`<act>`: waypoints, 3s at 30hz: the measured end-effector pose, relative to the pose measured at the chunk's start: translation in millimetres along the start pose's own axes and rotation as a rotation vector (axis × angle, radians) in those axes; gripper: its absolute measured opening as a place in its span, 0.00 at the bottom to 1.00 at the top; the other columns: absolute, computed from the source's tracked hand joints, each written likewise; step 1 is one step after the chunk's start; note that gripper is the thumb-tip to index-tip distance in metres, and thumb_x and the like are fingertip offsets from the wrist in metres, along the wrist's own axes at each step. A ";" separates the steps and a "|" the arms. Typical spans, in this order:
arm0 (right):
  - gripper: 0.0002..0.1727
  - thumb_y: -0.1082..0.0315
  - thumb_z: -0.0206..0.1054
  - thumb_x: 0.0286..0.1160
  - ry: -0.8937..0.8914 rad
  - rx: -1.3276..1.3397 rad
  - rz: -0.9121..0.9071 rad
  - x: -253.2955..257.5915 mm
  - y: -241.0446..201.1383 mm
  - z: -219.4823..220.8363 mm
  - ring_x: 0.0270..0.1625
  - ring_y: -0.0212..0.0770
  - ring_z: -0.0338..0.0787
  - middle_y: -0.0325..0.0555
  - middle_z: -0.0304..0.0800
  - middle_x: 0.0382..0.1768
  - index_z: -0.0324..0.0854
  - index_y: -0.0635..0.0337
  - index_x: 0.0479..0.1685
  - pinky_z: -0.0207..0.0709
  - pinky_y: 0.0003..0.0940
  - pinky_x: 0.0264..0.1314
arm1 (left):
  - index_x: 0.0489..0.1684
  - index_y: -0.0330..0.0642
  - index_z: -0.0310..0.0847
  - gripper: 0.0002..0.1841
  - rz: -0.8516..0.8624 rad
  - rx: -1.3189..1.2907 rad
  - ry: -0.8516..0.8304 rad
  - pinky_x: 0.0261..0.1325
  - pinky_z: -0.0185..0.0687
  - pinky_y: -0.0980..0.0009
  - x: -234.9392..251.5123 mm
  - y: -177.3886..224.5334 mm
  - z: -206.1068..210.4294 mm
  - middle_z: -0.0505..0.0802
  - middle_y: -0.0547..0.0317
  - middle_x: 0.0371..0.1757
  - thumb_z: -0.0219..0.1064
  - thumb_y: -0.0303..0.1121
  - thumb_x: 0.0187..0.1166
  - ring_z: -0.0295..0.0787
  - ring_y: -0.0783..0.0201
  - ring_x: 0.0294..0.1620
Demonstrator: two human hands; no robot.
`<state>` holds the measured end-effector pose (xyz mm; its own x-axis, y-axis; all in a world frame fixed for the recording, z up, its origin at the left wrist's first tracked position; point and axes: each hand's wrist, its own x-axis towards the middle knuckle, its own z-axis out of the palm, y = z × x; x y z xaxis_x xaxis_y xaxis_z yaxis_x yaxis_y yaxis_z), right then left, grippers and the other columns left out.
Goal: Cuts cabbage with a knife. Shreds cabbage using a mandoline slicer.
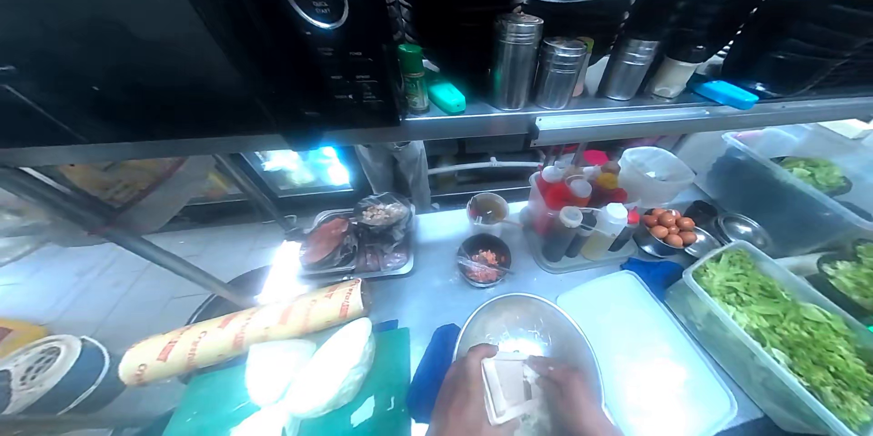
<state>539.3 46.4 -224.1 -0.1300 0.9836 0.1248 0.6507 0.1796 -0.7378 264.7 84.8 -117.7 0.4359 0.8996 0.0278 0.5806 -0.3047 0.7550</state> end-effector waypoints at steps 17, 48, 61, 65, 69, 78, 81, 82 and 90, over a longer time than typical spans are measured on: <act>0.17 0.64 0.65 0.83 0.005 -0.018 -0.012 0.5 14.3 3.9 0.72 0.26 0.86 0.30 0.91 0.68 0.91 0.43 0.65 0.79 0.34 0.80 | 0.80 0.52 0.65 0.58 0.024 0.006 0.023 0.66 0.88 0.56 2.3 -8.3 2.7 0.91 0.62 0.61 0.89 0.63 0.42 0.89 0.66 0.60; 0.19 0.59 0.77 0.74 -0.165 0.226 0.225 17.7 -38.6 -33.9 0.64 0.26 0.91 0.26 0.91 0.66 0.92 0.35 0.64 0.90 0.32 0.66 | 0.79 0.47 0.68 0.56 0.006 0.083 0.062 0.70 0.82 0.53 0.3 12.8 7.5 0.91 0.59 0.61 0.84 0.67 0.45 0.88 0.62 0.61; 0.16 0.53 0.74 0.75 -0.121 0.019 0.301 3.9 -22.2 -25.1 0.59 0.27 0.91 0.29 0.94 0.60 0.93 0.37 0.60 0.86 0.36 0.67 | 0.79 0.49 0.69 0.56 -0.027 0.089 0.039 0.73 0.80 0.54 -0.1 18.7 3.3 0.90 0.60 0.63 0.84 0.66 0.45 0.87 0.62 0.63; 0.14 0.55 0.74 0.76 -0.057 0.042 0.196 5.1 -47.7 -26.5 0.64 0.22 0.89 0.25 0.93 0.61 0.94 0.37 0.59 0.85 0.31 0.71 | 0.79 0.50 0.67 0.56 -0.003 0.096 0.057 0.72 0.82 0.56 2.5 11.1 10.7 0.90 0.63 0.61 0.83 0.68 0.45 0.87 0.65 0.62; 0.15 0.53 0.73 0.74 -0.097 -0.028 0.347 2.5 -2.8 -15.4 0.57 0.29 0.92 0.32 0.94 0.59 0.94 0.39 0.58 0.86 0.38 0.67 | 0.79 0.48 0.69 0.55 0.004 0.100 0.059 0.72 0.81 0.54 -1.8 18.6 7.5 0.91 0.60 0.62 0.84 0.66 0.46 0.88 0.62 0.62; 0.14 0.54 0.74 0.74 -0.086 -0.037 0.307 8.3 -5.7 -13.9 0.61 0.30 0.91 0.31 0.95 0.58 0.95 0.40 0.55 0.84 0.39 0.70 | 0.79 0.47 0.69 0.56 -0.013 0.105 0.053 0.72 0.81 0.54 -3.9 18.5 4.9 0.90 0.59 0.63 0.84 0.66 0.46 0.88 0.61 0.62; 0.11 0.56 0.75 0.75 -0.070 0.050 0.226 14.3 -52.6 -27.6 0.61 0.23 0.90 0.25 0.93 0.59 0.96 0.37 0.53 0.86 0.31 0.68 | 0.78 0.47 0.69 0.55 0.010 0.107 0.079 0.73 0.81 0.54 -1.5 17.3 5.2 0.91 0.59 0.61 0.84 0.66 0.46 0.88 0.62 0.62; 0.11 0.56 0.75 0.75 -0.060 0.077 0.213 15.0 -61.1 -28.8 0.62 0.22 0.89 0.24 0.93 0.59 0.96 0.37 0.53 0.86 0.29 0.68 | 0.78 0.47 0.69 0.55 0.014 0.110 0.081 0.72 0.81 0.54 -1.0 16.5 6.6 0.91 0.60 0.61 0.84 0.67 0.46 0.88 0.63 0.61; 0.11 0.55 0.76 0.73 -0.080 0.091 0.278 18.7 -55.5 -28.0 0.60 0.23 0.90 0.24 0.94 0.58 0.96 0.36 0.51 0.86 0.32 0.68 | 0.78 0.46 0.69 0.55 -0.003 0.114 0.068 0.72 0.81 0.55 -1.0 18.1 4.7 0.91 0.59 0.61 0.84 0.67 0.47 0.88 0.62 0.62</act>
<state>521.7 55.3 -162.3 -0.0173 0.9899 -0.1406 0.6004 -0.1022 -0.7932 278.0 76.9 -107.1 0.3890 0.9183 0.0728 0.6580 -0.3323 0.6757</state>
